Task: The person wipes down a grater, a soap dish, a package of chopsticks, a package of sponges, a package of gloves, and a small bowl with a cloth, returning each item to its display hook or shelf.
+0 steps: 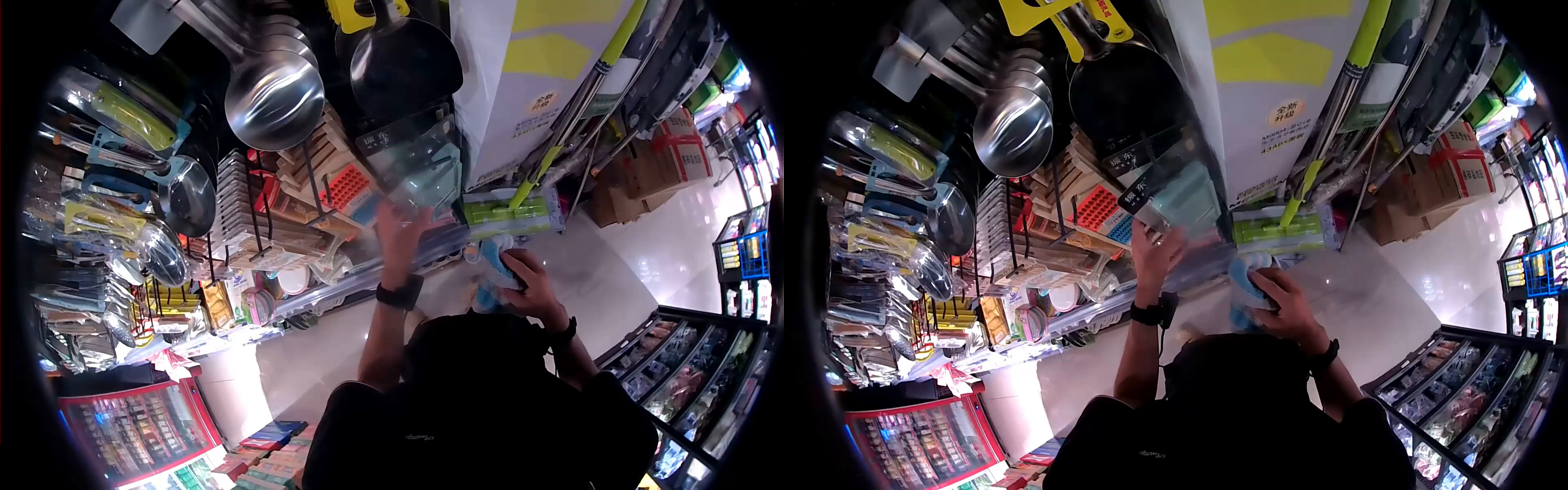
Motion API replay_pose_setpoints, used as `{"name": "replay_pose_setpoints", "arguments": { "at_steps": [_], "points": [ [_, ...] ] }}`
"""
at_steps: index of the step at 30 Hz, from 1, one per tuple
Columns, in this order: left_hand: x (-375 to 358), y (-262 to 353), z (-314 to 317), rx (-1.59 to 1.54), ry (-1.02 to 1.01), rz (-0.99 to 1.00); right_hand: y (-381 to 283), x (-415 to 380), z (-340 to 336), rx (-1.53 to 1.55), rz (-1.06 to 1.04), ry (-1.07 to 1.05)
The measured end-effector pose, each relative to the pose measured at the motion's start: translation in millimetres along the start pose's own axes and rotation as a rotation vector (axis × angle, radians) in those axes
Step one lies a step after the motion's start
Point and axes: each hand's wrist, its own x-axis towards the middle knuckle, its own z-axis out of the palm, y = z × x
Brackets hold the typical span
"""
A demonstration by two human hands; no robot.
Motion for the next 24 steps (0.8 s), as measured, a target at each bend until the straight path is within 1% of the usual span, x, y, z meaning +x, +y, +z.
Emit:
{"name": "replay_pose_setpoints", "arguments": {
  "at_steps": [1, 3, 5, 8, 9, 11, 12, 14, 17, 19, 21, 23, 24],
  "points": [
    [0, 4, 2, 0.003, -0.006, 0.025, 3, 1, -2, -0.001, -0.006, -0.002],
    [1, -1, 7, 0.039, 0.027, -0.001, 8, 3, -8, -0.004, -0.026, -0.012],
    [4, -10, 9, 0.124, 0.032, 0.066, 13, 6, -13, -0.009, -0.05, -0.029],
    [9, -29, 10, 0.314, 0.029, 0.264, 15, 12, -20, 0.045, -0.047, -0.069],
    [10, -30, 12, 0.366, 0.054, 0.301, 17, 13, -22, 0.049, -0.059, -0.081],
    [5, -34, 13, 0.315, 0.07, 0.258, 20, 15, -25, 0.058, -0.08, -0.103],
    [0, -26, 13, 0.21, 0.062, 0.182, 21, 16, -26, 0.056, -0.084, -0.103],
    [-13, -14, 12, 0.065, 0.034, 0.1, 23, 16, -28, 0.049, -0.089, -0.099],
    [-29, 3, 6, -0.011, -0.054, 0.062, 22, 15, -32, 0.069, -0.105, -0.062],
    [-38, 11, -1, 0.04, -0.146, 0.001, 22, 14, -33, 0.059, -0.095, -0.015],
    [-42, 9, -9, 0.175, -0.234, -0.05, 21, 13, -32, 0.044, -0.097, 0.032],
    [-47, 5, -12, 0.323, -0.281, -0.035, 16, 18, -34, 0.022, -0.115, 0.078],
    [-51, 5, -11, 0.383, -0.283, 0.006, 12, 22, -36, -0.012, -0.179, 0.114]
  ]
}}
